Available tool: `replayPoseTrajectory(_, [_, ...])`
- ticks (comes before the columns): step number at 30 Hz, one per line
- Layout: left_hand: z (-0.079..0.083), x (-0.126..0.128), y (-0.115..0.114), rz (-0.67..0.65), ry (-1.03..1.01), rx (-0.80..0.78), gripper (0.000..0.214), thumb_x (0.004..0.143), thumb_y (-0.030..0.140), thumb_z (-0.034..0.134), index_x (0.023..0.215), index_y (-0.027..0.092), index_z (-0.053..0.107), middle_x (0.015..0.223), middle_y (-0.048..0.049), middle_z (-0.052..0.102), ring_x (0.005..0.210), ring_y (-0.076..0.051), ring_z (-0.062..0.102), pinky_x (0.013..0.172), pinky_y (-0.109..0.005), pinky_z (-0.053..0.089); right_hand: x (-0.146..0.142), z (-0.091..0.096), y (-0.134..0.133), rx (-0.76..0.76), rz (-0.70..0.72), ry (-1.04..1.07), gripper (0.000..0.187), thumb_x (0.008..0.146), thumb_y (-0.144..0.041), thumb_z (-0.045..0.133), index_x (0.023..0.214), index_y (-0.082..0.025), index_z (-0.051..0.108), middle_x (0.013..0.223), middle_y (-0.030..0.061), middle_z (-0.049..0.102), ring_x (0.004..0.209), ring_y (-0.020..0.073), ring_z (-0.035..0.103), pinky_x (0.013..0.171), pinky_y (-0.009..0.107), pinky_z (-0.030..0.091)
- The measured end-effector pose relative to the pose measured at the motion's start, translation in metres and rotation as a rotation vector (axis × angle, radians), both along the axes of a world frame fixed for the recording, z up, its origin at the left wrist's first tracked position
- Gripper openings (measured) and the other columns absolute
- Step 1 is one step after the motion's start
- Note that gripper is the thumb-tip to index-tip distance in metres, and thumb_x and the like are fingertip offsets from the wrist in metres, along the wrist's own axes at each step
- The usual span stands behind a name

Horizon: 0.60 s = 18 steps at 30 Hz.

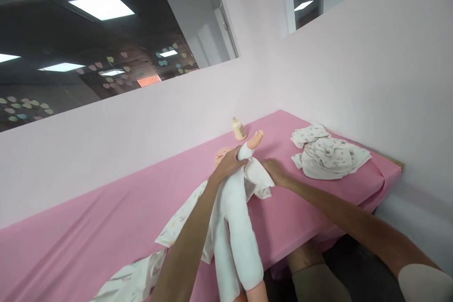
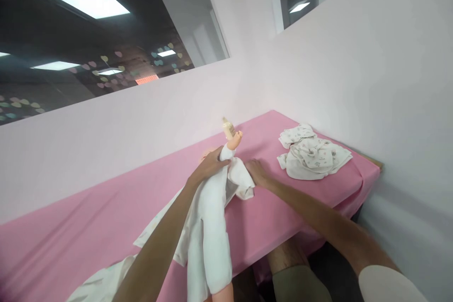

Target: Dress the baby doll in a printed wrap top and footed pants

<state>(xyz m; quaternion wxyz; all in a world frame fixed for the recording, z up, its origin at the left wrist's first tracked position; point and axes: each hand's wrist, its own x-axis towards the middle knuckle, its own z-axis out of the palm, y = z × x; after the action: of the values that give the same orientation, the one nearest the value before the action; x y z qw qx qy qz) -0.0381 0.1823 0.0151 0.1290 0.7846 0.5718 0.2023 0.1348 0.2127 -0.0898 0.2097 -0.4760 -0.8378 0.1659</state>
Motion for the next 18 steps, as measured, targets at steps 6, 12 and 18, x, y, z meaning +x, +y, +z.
replayPoseTrajectory(6, [-0.001,0.007,0.003,0.009,0.184,-0.008,0.017,0.075,0.031,0.052,0.090,0.022,0.054,0.091,-0.0025,0.065,0.083,-0.023,0.059,0.068,-0.030,0.040,0.081,0.025,0.036,0.179,-0.232,-0.102,0.029,0.085,-0.005,0.037,0.100,-0.010,0.061,0.098,0.0217,0.063,0.102,0.0315,0.053,0.090,0.040,0.031])
replayPoseTrajectory(12, [-0.010,0.019,0.010,-0.001,0.159,-0.064,0.021,0.074,0.031,0.054,0.093,0.021,0.055,0.096,-0.0040,0.067,0.086,-0.024,0.061,0.067,-0.030,0.042,0.075,0.009,0.039,0.091,-0.236,-0.041,0.032,0.080,-0.001,0.041,0.102,-0.012,0.062,0.104,0.0182,0.064,0.109,0.0310,0.050,0.095,0.041,0.030])
replayPoseTrajectory(18, [-0.022,0.022,0.018,-0.009,0.214,-0.064,0.024,0.074,0.032,0.056,0.095,0.021,0.055,0.094,-0.0033,0.066,0.083,-0.022,0.061,0.063,-0.029,0.041,0.025,0.013,0.023,-0.118,-0.123,0.214,0.025,0.088,-0.025,0.050,0.107,-0.015,0.063,0.101,0.0083,0.068,0.094,0.0226,0.059,0.079,0.030,0.042])
